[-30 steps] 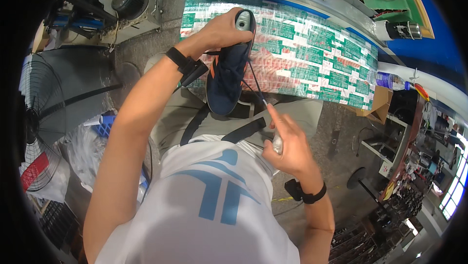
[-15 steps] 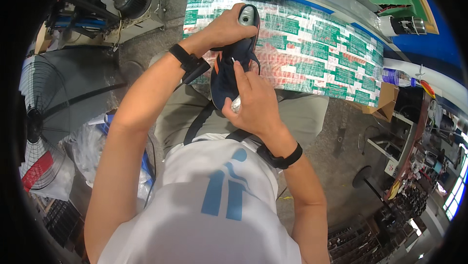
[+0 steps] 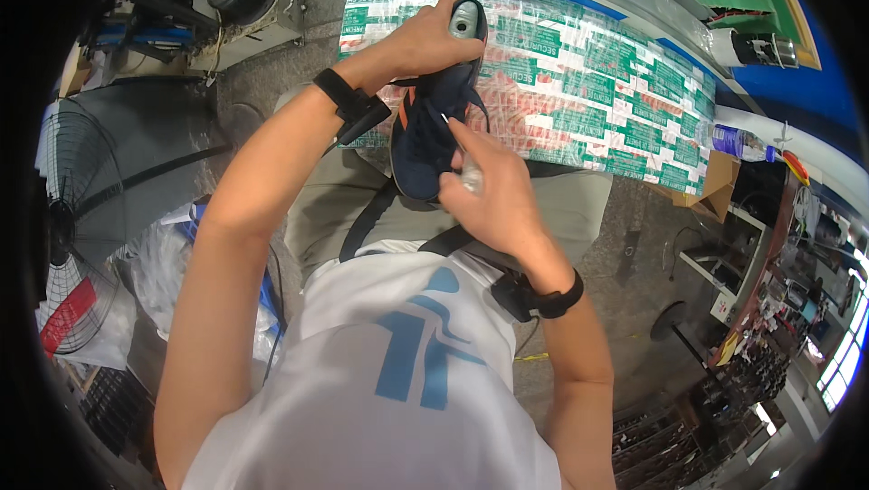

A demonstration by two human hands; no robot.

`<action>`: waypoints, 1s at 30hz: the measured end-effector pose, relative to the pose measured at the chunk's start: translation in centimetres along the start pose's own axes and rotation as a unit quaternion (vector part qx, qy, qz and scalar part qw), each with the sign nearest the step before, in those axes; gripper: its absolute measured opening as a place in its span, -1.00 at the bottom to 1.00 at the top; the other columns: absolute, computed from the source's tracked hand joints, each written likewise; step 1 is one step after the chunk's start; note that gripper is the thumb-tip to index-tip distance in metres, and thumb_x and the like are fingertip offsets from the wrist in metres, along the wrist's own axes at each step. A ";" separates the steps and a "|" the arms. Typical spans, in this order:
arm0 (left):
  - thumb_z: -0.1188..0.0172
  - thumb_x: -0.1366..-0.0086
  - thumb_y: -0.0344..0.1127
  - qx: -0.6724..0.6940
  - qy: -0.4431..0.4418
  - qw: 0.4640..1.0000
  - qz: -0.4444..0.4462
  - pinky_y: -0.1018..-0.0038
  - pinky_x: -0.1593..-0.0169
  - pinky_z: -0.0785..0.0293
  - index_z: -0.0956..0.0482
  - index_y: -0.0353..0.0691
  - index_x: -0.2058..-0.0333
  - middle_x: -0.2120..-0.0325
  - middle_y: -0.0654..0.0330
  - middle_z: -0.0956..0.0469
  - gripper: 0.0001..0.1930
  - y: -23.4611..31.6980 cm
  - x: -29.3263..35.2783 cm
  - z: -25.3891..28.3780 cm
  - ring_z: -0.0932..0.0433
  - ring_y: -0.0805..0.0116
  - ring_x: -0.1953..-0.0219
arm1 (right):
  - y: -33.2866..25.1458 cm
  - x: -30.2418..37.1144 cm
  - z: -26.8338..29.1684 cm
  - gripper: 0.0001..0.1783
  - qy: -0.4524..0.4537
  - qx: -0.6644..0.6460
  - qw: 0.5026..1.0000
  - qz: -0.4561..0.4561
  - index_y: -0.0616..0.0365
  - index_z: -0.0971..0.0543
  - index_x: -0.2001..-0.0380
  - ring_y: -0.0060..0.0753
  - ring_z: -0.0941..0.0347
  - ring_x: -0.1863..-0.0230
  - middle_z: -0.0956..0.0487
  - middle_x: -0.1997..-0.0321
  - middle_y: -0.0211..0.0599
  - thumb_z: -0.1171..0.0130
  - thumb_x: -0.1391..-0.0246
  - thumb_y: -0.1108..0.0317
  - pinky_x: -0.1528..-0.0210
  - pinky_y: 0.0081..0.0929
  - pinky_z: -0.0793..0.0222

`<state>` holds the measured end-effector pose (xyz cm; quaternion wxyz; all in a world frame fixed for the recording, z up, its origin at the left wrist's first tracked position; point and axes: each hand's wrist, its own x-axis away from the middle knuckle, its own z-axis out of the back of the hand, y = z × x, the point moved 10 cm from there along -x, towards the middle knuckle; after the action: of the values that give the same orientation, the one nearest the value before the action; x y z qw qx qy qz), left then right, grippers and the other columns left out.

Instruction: Manually assemble various shoe components at a manufacturing station.

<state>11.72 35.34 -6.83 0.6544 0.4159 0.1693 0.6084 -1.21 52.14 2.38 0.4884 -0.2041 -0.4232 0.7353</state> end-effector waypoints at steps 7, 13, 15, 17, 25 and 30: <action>-0.41 -0.16 0.21 -0.017 0.026 0.999 -0.015 0.01 -0.28 -0.59 -0.32 -0.45 -0.48 -0.21 -0.48 -0.58 0.08 0.2 -0.5 -0.3 -0.65 -0.41 -0.20 | -2.7 -2.0 -3.3 -0.10 0.007 0.021 0.999 0.023 0.51 -0.50 -0.38 0.11 -0.65 0.15 -0.63 0.18 0.00 -0.43 -0.03 0.16 0.06 -0.10 -0.60; -0.39 -0.18 0.20 -0.041 0.020 0.999 -0.008 0.01 -0.25 -0.60 -0.33 -0.49 -0.46 -0.17 -0.47 -0.61 0.05 0.3 -0.4 -0.9 -0.67 -0.38 -0.19 | -1.2 2.5 -2.1 -0.09 -0.017 -0.016 0.998 0.052 0.42 -0.50 -0.43 0.09 -0.64 0.16 -0.59 0.16 -0.04 -0.44 0.03 0.29 0.08 -0.08 -0.60; -0.40 -0.18 0.20 -0.034 0.033 0.999 -0.014 0.01 -0.25 -0.60 -0.34 -0.48 -0.46 -0.17 -0.46 -0.61 0.05 0.3 -0.5 -0.9 -0.68 -0.37 -0.18 | -1.5 1.9 -0.5 -0.10 0.031 0.017 0.997 0.061 0.41 -0.50 -0.43 0.09 -0.63 0.17 -0.59 0.16 -0.04 -0.43 0.03 0.31 0.09 -0.07 -0.59; -0.41 -0.17 0.19 -0.026 0.049 0.998 -0.024 0.04 -0.21 -0.63 -0.36 -0.48 -0.44 -0.14 -0.42 -0.64 0.04 -0.1 -0.6 -0.7 -0.71 -0.32 -0.14 | -1.4 0.8 0.4 -0.12 0.074 0.106 0.990 0.059 0.42 -0.49 -0.42 0.12 -0.61 0.17 -0.59 0.15 0.00 -0.42 0.00 0.33 0.09 -0.02 -0.55; -0.46 -0.21 0.09 0.027 -0.007 0.998 -0.052 0.19 -0.09 -0.66 -0.35 -0.55 -0.42 -0.06 -0.26 -0.69 0.00 -2.3 -0.7 0.3 -0.71 -0.04 -0.03 | -1.9 3.6 -0.6 -0.10 0.026 0.028 0.999 0.003 0.44 -0.44 -0.48 0.14 -0.63 0.04 -0.63 0.06 0.09 -0.39 -0.05 0.35 -0.10 -0.05 -0.56; -0.39 -0.40 -0.03 0.261 -0.117 0.957 -0.042 0.41 -0.18 -0.55 -0.34 -0.34 -0.46 -0.16 0.11 -0.62 -0.20 -2.4 -0.2 2.2 -0.58 0.34 -0.12 | 4.4 1.4 0.9 -0.27 0.226 -0.138 0.964 -0.034 0.42 -0.47 -0.46 0.06 -0.68 -0.05 -0.72 -0.03 0.06 -0.24 -0.23 0.39 -0.21 -0.13 -0.53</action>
<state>14.85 34.67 -7.38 0.5634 0.6330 0.2613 0.4622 -4.88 52.31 -0.52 0.5630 -0.4160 -0.4055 0.5878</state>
